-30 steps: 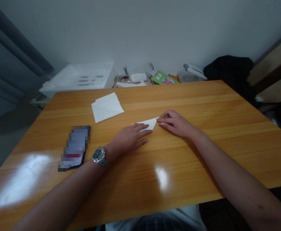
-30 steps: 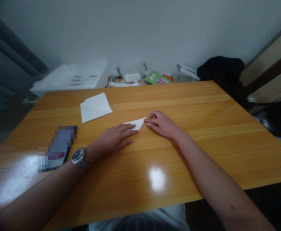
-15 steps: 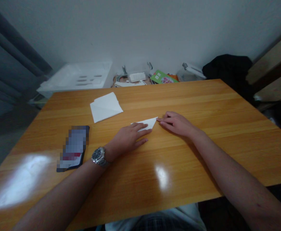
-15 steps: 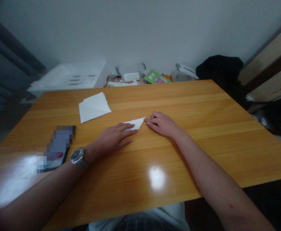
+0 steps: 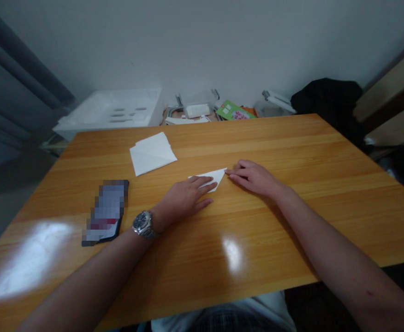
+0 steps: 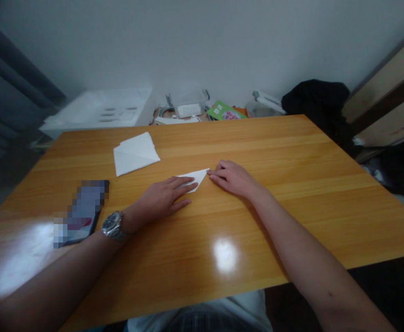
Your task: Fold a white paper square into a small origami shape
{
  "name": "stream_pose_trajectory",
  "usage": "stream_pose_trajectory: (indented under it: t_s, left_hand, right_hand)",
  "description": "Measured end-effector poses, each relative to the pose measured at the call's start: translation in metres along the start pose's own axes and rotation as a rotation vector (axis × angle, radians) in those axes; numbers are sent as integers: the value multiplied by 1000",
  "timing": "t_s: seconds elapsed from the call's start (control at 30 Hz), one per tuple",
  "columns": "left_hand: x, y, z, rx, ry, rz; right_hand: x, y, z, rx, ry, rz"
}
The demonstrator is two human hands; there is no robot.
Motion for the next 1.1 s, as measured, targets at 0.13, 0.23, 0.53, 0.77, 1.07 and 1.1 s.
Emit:
stream_pose_trajectory:
  t_s: [0.13, 0.23, 0.53, 0.77, 1.07, 1.1]
  left_hand:
    - [0, 0, 2, 11, 10, 4]
    - [0, 1, 3, 10, 16, 1]
    - [0, 0, 3, 1, 7, 6]
    - [0, -1, 4, -5, 10, 5]
    - [-1, -1, 1, -28, 5, 8]
    - [-1, -1, 1, -29, 5, 7]
  right_hand:
    - [-2, -8, -2, 51, -37, -86]
    - [-2, -14, -1, 51, -81, -133]
    - [-2, -15, 0, 64, -102, -180]
    - [-2, -14, 2, 64, -103, -197]
    - [-2, -14, 5, -10, -119, -207]
    - [-1, -12, 5, -37, -113, -186]
Point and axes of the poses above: each hand's wrist, its own x-axis towards the middle knuckle, its own z-axis out of the palm, y = z × x, the point moved 2 cm from there along x, towards the middle knuckle, and after that the axes turned 9 degrees about z, right-handed, at the moved point
